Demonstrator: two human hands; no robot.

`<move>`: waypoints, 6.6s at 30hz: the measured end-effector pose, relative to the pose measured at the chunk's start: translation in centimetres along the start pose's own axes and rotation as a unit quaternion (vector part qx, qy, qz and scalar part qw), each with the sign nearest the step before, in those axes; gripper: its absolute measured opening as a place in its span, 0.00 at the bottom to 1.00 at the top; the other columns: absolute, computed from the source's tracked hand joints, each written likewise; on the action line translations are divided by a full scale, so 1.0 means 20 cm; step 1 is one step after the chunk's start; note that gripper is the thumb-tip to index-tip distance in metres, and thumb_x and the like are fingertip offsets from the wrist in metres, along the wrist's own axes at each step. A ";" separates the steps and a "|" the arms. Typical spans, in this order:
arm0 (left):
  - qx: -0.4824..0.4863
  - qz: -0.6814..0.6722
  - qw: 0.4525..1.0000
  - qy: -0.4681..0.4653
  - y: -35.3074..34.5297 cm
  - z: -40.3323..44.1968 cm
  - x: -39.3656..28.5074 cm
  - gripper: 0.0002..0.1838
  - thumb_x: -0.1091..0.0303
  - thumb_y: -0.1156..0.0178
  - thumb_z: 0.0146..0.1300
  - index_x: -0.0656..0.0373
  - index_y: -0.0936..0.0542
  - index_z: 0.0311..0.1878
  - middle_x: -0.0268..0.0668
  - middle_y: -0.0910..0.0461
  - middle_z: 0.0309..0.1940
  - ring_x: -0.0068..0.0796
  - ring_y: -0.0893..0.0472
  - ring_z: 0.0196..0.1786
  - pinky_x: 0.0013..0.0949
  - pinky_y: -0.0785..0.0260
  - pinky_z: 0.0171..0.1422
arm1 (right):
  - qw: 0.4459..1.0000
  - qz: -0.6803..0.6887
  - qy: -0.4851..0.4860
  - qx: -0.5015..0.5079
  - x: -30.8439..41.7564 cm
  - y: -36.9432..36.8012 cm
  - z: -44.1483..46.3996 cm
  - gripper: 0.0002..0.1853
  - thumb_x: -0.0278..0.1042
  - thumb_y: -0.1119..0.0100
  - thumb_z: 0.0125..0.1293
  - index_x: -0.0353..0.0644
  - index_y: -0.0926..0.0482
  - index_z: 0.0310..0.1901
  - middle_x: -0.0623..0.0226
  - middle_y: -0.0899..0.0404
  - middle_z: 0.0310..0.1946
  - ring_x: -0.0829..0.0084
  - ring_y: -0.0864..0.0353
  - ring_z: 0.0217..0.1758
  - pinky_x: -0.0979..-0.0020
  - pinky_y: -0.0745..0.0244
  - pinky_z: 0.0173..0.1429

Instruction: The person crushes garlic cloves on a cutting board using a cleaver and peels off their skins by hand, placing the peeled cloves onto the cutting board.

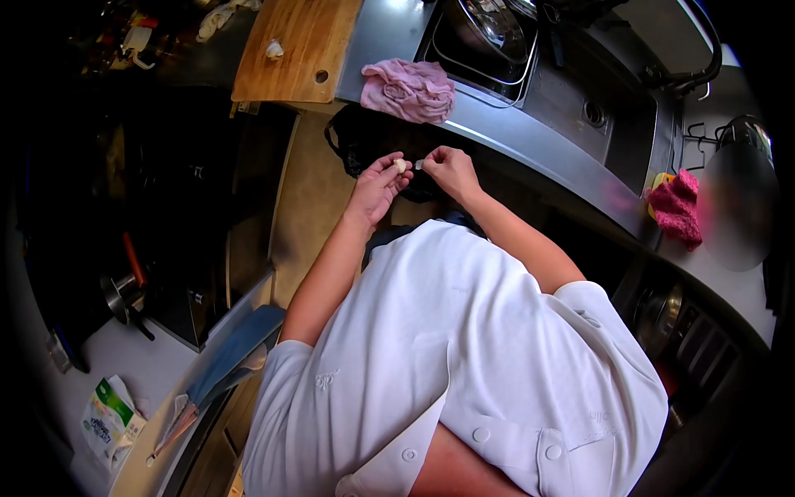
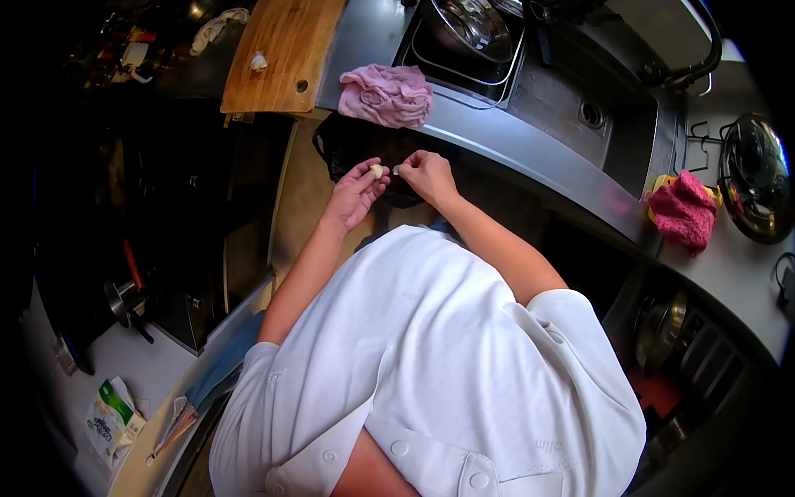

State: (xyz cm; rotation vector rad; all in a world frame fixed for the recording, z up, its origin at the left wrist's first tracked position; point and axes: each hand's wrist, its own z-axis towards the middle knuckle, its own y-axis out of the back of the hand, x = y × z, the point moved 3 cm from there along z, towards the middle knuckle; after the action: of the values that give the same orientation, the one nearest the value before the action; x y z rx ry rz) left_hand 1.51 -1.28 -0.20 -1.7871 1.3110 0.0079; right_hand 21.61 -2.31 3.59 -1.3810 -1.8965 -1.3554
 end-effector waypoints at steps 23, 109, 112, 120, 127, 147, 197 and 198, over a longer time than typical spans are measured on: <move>-0.056 0.284 0.949 -0.126 -0.12 -0.04 -0.01 0.18 0.76 0.34 0.72 0.64 0.16 0.63 0.32 0.12 0.46 0.16 0.18 0.42 0.22 0.23 0.51 | 0.918 -0.142 0.371 -0.015 0.13 0.01 -0.08 0.07 0.34 0.30 0.62 0.42 0.12 0.38 0.59 0.16 0.32 0.54 0.13 0.35 0.57 0.16 0.41; -0.062 0.465 0.838 -0.278 -0.21 -0.10 -0.07 0.14 0.81 0.38 0.72 0.62 0.17 0.59 0.33 0.12 0.47 0.19 0.14 0.49 0.26 0.21 0.57 | 0.959 0.236 -0.112 0.111 0.03 -0.08 -0.03 0.14 0.41 0.29 0.63 0.37 0.14 0.33 0.69 0.19 0.25 0.80 0.25 0.25 0.74 0.33 0.29; -0.052 0.359 0.893 -0.265 -0.16 -0.05 -0.03 0.13 0.79 0.37 0.72 0.62 0.18 0.59 0.36 0.11 0.50 0.24 0.12 0.49 0.28 0.20 0.57 | 0.941 0.279 -0.113 0.156 0.03 -0.08 -0.03 0.13 0.41 0.30 0.63 0.38 0.15 0.33 0.70 0.20 0.25 0.80 0.27 0.24 0.75 0.36 0.28; -0.036 0.175 0.969 -0.168 -0.11 -0.03 -0.03 0.13 0.75 0.41 0.77 0.62 0.23 0.62 0.41 0.15 0.53 0.28 0.13 0.50 0.31 0.19 0.59 | 0.955 0.224 -0.112 0.161 -0.02 -0.04 -0.03 0.09 0.35 0.34 0.64 0.38 0.15 0.37 0.71 0.18 0.27 0.80 0.24 0.26 0.76 0.31 0.31; -0.078 0.019 0.996 -0.046 -0.05 0.00 0.01 0.12 0.72 0.39 0.77 0.60 0.22 0.60 0.43 0.15 0.52 0.32 0.13 0.50 0.33 0.17 0.59 | 0.996 0.012 0.049 0.078 -0.06 -0.06 0.04 0.15 0.36 0.32 0.64 0.39 0.10 0.48 0.52 0.09 0.38 0.59 0.08 0.40 0.62 0.16 0.49; -0.079 0.059 0.992 -0.079 -0.10 -0.01 0.01 0.14 0.75 0.36 0.75 0.63 0.23 0.60 0.40 0.15 0.54 0.29 0.14 0.55 0.32 0.20 0.65 | 0.994 0.035 0.094 0.052 0.09 -0.02 -0.04 0.14 0.39 0.31 0.64 0.34 0.11 0.41 0.48 0.11 0.33 0.54 0.09 0.36 0.62 0.16 0.45; -0.035 0.101 0.981 -0.163 -0.19 -0.06 -0.03 0.15 0.77 0.35 0.73 0.62 0.21 0.61 0.37 0.16 0.54 0.28 0.16 0.58 0.29 0.25 0.69 | 0.953 -0.016 0.293 -0.069 0.20 0.06 -0.11 0.07 0.33 0.28 0.58 0.41 0.16 0.34 0.59 0.18 0.32 0.54 0.16 0.33 0.59 0.20 0.37; -0.030 0.090 0.984 -0.149 -0.18 -0.06 -0.03 0.14 0.76 0.34 0.73 0.62 0.20 0.60 0.37 0.15 0.53 0.27 0.16 0.57 0.29 0.24 0.68 | 0.952 -0.008 0.299 -0.060 0.21 0.06 -0.12 0.07 0.33 0.29 0.58 0.41 0.16 0.34 0.59 0.18 0.32 0.55 0.16 0.33 0.60 0.20 0.37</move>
State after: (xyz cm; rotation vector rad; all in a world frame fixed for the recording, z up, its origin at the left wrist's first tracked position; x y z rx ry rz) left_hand 3.48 -1.49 3.10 -1.6361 1.2584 0.4050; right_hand 20.40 -2.39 8.40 -0.8578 -1.4371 -1.6825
